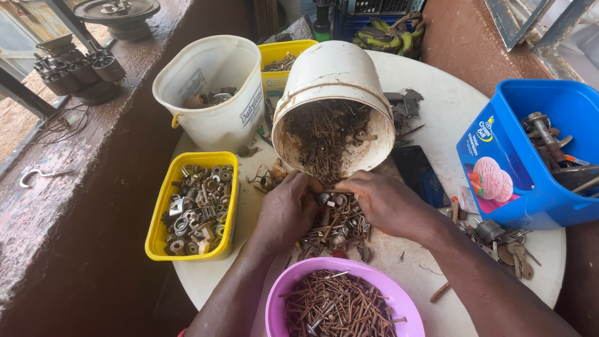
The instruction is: Sort mixed metal hardware like nails and screws from a bucket into separate containers.
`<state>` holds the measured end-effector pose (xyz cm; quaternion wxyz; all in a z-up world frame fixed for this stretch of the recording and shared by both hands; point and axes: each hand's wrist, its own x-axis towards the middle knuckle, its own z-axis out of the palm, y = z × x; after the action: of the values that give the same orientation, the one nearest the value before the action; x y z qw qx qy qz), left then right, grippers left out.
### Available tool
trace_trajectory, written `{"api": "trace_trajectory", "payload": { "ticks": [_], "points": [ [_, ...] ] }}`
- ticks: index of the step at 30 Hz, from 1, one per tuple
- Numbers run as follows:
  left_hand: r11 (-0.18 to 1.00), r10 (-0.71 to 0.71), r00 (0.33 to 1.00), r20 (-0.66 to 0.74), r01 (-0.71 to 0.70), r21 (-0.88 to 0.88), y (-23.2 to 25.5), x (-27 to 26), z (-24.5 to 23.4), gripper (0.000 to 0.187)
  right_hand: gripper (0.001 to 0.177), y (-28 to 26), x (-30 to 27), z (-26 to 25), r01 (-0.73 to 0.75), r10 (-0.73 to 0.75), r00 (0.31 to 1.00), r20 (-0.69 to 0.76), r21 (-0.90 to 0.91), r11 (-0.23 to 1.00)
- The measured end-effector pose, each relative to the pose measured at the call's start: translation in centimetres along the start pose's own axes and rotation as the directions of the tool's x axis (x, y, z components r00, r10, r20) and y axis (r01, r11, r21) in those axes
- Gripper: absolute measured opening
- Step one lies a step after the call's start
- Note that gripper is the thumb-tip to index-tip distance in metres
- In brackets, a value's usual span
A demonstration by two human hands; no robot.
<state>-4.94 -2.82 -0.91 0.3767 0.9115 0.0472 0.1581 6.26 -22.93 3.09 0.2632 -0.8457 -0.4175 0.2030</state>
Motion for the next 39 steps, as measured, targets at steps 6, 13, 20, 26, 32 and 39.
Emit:
{"api": "trace_trajectory", "payload": {
  "ticks": [6,13,20,26,32,39],
  "points": [
    [0.986,-0.109,0.993,-0.04,0.103,-0.128,-0.6,0.2,0.5,0.024,0.044,1.4,-0.9,-0.9,-0.059,0.097,0.99,-0.099,0.326,0.943],
    [0.994,-0.056,0.995,-0.081,0.048,-0.095,0.1,0.3,0.0,0.025,0.041,4.4,0.8,1.0,-0.051,0.126,0.984,-0.126,0.478,0.877],
    [0.996,-0.031,0.994,-0.105,0.021,-0.091,0.7,0.2,-0.2,0.021,0.039,6.5,2.1,2.2,-0.057,0.127,0.986,-0.11,0.493,0.868],
    [0.996,0.041,0.996,-0.073,-0.046,-0.077,0.9,-0.1,-0.3,0.019,0.036,4.4,1.3,2.3,0.015,0.084,0.98,-0.181,0.49,0.872],
    [0.989,0.063,0.994,-0.085,-0.074,-0.132,1.0,-0.1,-0.3,0.02,0.037,4.9,1.8,2.9,0.094,0.0,0.982,-0.19,0.49,0.866],
    [0.936,0.034,0.994,-0.104,-0.068,-0.346,2.0,-0.1,-1.2,0.019,0.066,1.9,-0.1,0.4,0.027,0.042,0.996,-0.077,0.723,0.69]
  ]
}}
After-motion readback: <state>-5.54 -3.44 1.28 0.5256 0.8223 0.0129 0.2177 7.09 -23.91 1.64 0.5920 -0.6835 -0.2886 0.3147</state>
